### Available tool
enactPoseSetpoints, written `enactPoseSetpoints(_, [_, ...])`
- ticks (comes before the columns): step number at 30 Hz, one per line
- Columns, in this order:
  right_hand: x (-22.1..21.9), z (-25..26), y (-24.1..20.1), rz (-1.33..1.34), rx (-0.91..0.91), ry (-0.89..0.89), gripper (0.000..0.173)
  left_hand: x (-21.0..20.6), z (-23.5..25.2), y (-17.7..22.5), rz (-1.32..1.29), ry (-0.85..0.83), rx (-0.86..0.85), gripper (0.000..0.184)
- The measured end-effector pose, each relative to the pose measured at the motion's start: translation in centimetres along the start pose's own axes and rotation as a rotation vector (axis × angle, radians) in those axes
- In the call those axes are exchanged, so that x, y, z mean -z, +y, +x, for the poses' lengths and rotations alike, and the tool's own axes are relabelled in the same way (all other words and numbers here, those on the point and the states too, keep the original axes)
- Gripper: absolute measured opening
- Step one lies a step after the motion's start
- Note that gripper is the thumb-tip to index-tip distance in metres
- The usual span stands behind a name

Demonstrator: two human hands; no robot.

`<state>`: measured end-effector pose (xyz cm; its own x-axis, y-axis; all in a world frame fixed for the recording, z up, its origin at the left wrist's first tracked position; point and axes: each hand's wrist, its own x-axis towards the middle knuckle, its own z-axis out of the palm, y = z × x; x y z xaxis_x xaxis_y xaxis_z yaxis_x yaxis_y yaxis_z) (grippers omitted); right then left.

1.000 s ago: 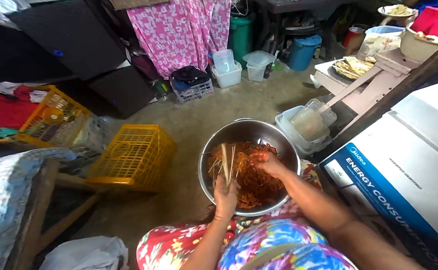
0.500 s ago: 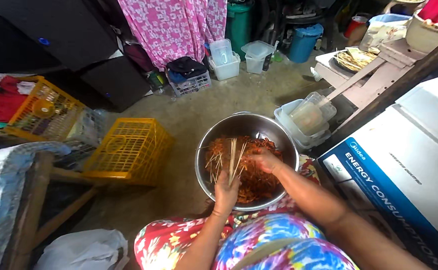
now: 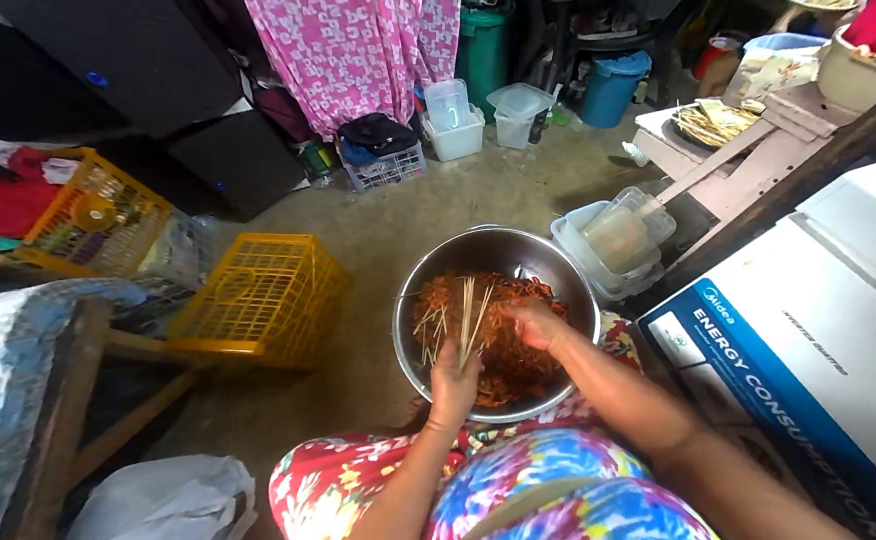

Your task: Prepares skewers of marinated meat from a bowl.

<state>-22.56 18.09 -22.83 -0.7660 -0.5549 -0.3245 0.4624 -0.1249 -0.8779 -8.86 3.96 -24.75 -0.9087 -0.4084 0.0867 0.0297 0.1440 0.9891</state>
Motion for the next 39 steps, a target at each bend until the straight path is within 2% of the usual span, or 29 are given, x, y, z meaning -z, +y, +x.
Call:
enactPoseSetpoints(2, [0.2,0.0,-0.1,0.082,-0.004,0.044,0.009,0.0,0.0,0.0,-0.005,-0.007,-0.006,0.022])
enactPoseSetpoints(4, [0.0,-0.2,0.0,0.032,-0.023,0.063,0.006,0.0,-0.1,0.1,-0.002,-0.010,-0.001,0.023])
enactPoseSetpoints(9, [0.0,-0.2,0.4,-0.141,-0.002,-0.060,0.005,0.0,-0.1,0.0,-0.016,0.016,0.006,0.021])
enactPoseSetpoints(12, [1.7,0.2,0.2,-0.295,0.070,-0.160,0.022,0.0,0.1,-0.1,-0.066,0.079,0.013,0.020])
enactPoseSetpoints(14, [2.4,0.3,-0.2,-0.346,0.070,-0.091,0.026,0.0,0.2,-0.1,-0.094,0.113,0.028,0.020])
enactPoseSetpoints(18, [2.8,0.5,-0.5,-0.088,0.079,0.004,0.026,0.0,0.2,0.1,-0.116,0.106,0.041,0.020])
enactPoseSetpoints(20, [2.7,0.8,0.0,-0.191,0.116,-0.044,0.033,0.0,0.2,0.0,-0.119,0.090,0.038,0.020])
enactPoseSetpoints(23, [2.0,1.0,0.9,-0.480,0.166,-0.160,0.052,0.1,0.1,0.0,-0.111,0.034,0.042,0.022])
enactPoseSetpoints(25, [1.3,0.8,1.2,-0.614,0.151,-0.200,0.046,0.1,0.0,0.1,-0.093,0.007,0.028,0.021])
enactPoseSetpoints(28, [1.3,0.8,1.2,-0.694,0.131,-0.211,0.020,0.2,0.0,-0.1,-0.097,0.037,0.014,0.021])
enactPoseSetpoints(31, [1.8,0.4,0.2,-0.484,0.071,-0.080,0.018,0.2,0.2,-0.2,-0.115,0.114,0.026,0.021])
enactPoseSetpoints(35, [2.1,0.5,-0.7,0.048,0.036,0.073,0.019,0.1,0.3,0.0,-0.094,0.060,0.052,0.020])
enactPoseSetpoints(39, [1.6,0.7,-0.7,0.201,0.050,0.138,0.017,0.1,0.2,0.2,-0.054,-0.020,0.062,0.021])
